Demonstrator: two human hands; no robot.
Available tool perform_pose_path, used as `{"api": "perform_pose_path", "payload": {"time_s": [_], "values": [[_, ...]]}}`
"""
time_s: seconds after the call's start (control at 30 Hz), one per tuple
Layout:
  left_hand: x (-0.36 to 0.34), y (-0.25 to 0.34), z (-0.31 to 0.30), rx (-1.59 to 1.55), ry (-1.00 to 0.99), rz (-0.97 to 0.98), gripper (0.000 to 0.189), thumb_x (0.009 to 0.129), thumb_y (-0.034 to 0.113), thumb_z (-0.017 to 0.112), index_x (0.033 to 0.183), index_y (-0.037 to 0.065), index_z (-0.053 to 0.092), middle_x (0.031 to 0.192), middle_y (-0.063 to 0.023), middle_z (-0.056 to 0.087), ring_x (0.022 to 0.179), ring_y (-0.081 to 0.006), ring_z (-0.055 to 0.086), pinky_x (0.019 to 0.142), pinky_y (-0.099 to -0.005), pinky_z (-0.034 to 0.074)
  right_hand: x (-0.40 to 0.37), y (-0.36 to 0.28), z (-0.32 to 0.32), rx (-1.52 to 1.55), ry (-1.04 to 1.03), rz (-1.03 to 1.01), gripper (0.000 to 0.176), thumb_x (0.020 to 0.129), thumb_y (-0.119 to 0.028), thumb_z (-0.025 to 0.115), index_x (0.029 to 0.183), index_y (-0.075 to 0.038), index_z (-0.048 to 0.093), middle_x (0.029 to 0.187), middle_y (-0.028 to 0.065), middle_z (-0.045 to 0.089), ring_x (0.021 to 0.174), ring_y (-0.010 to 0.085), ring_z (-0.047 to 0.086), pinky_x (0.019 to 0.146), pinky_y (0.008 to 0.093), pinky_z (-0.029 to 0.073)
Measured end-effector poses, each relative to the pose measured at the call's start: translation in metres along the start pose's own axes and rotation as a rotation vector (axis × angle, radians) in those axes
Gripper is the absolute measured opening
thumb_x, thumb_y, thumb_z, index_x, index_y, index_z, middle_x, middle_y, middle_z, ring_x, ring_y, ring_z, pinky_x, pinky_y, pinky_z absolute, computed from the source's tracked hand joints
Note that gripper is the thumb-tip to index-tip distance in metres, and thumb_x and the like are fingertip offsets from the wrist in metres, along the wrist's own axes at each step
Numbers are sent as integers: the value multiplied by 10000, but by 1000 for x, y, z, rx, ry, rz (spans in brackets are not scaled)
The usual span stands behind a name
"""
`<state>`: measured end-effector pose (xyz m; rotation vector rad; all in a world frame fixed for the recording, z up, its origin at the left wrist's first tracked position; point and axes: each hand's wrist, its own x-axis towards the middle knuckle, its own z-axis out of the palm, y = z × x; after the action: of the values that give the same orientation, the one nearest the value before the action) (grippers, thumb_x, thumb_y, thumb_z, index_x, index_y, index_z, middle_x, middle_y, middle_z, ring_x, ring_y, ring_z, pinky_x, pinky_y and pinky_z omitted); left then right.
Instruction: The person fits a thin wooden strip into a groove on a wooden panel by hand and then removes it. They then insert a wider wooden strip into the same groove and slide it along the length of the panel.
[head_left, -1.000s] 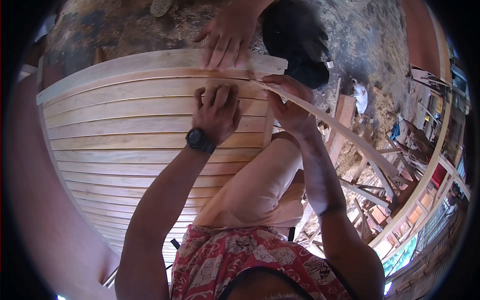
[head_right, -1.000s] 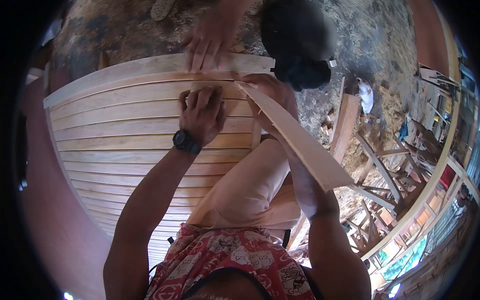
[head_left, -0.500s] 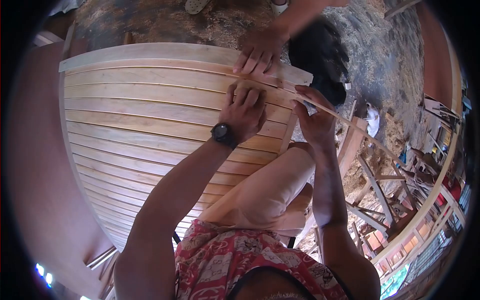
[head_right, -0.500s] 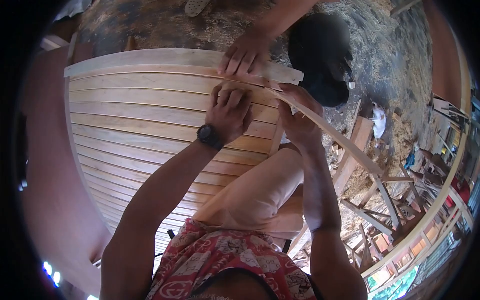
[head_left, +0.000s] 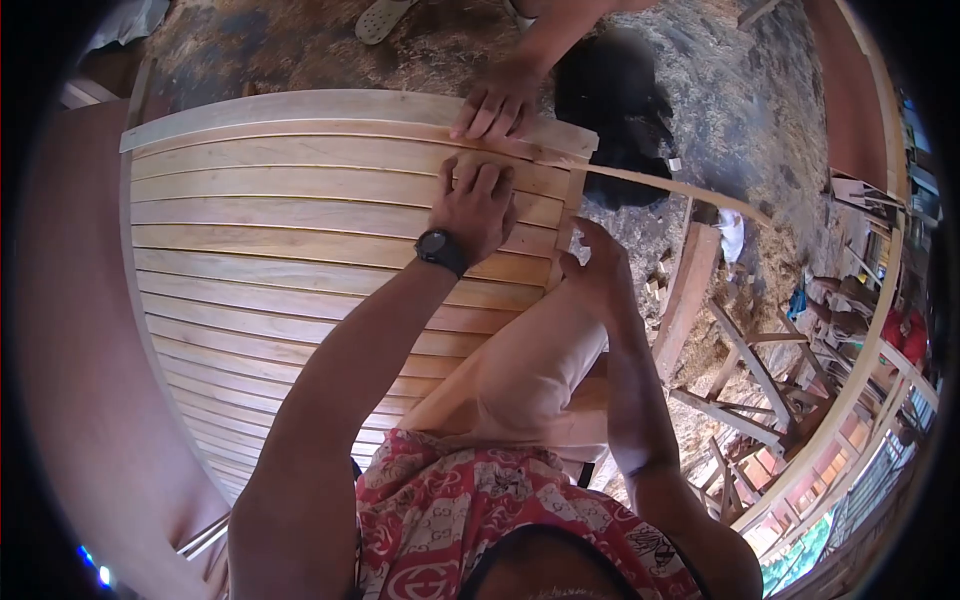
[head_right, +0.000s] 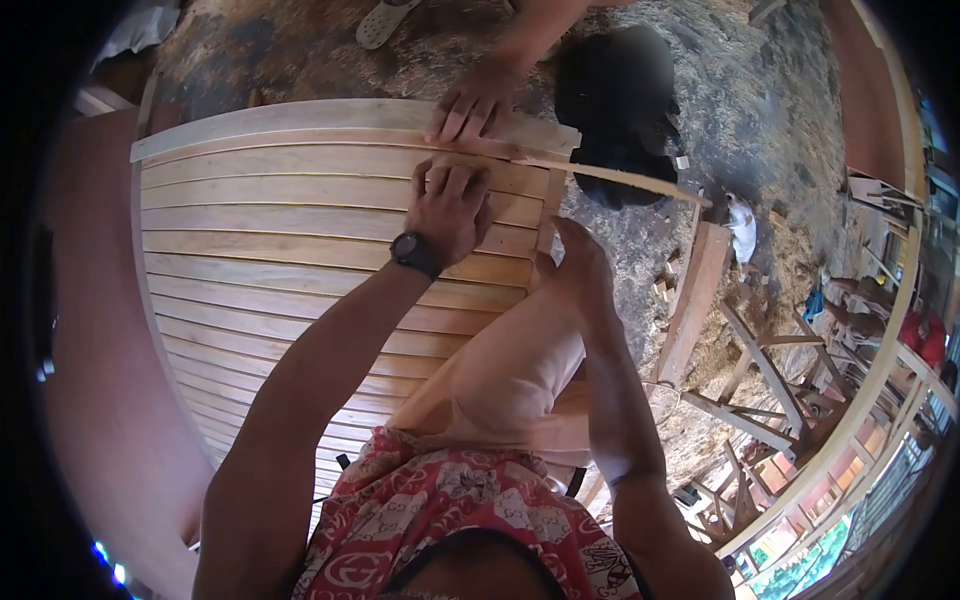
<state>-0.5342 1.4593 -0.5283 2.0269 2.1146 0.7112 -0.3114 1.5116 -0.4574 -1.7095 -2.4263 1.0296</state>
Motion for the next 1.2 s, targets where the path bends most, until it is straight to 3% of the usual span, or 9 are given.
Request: {"api": "perform_pose_path", "payload": {"time_s": [0.33, 0.4, 0.47, 0.57, 0.8, 1.2], "values": [[-7, 3, 5, -14, 73, 48, 360, 925, 266, 646, 1228, 82, 711, 1136, -130, 606, 1150, -344, 560, 1145, -581, 361, -34, -10, 43, -50, 251, -59, 509, 970, -302, 706, 1413, -89, 574, 1417, 177, 585, 1193, 442, 641, 961, 536, 541], [2, -4, 7, 54, 139, 76, 353, 928, 258, 639, 1219, 72, 712, 1153, -149, 613, 1156, -373, 554, 1140, -574, 371, -7, -14, 39, -60, 341, -86, 486, 985, -306, 689, 1407, -92, 577, 1420, 176, 579, 1190, 445, 641, 956, 537, 543], [7, -3, 5, 55, 100, 69, 353, 931, 271, 626, 1204, 67, 718, 1160, -145, 608, 1176, -365, 545, 1145, -579, 362, -22, -13, 41, -11, 283, -17, 464, 972, -297, 712, 1370, -75, 622, 1392, 194, 605, 1224, 429, 632, 997, 502, 539], [4, -3, 3, 42, 65, 60, 348, 934, 282, 614, 1177, 61, 729, 1155, -143, 608, 1197, -357, 537, 1142, -582, 357, -24, -19, 40, -48, 292, 1, 456, 974, -322, 693, 1366, -105, 607, 1412, 188, 568, 1167, 454, 649, 941, 554, 544], [2, -2, 3, 49, 84, 73, 317, 916, 263, 651, 1156, 71, 731, 1172, -148, 613, 1169, -391, 538, 1081, -565, 402, -22, -18, 42, -46, 283, 10, 421, 962, -308, 699, 1326, -110, 625, 1411, 195, 566, 1143, 458, 667, 942, 555, 547], [2, -4, 8, 90, 73, 76, 319, 936, 277, 638, 1170, 85, 739, 1184, -127, 621, 1176, -368, 540, 1087, -541, 393, -24, -19, 43, -35, 305, 24, 393, 948, -303, 715, 1290, -115, 666, 1397, 176, 595, 1155, 444, 670, 976, 530, 547]]}}
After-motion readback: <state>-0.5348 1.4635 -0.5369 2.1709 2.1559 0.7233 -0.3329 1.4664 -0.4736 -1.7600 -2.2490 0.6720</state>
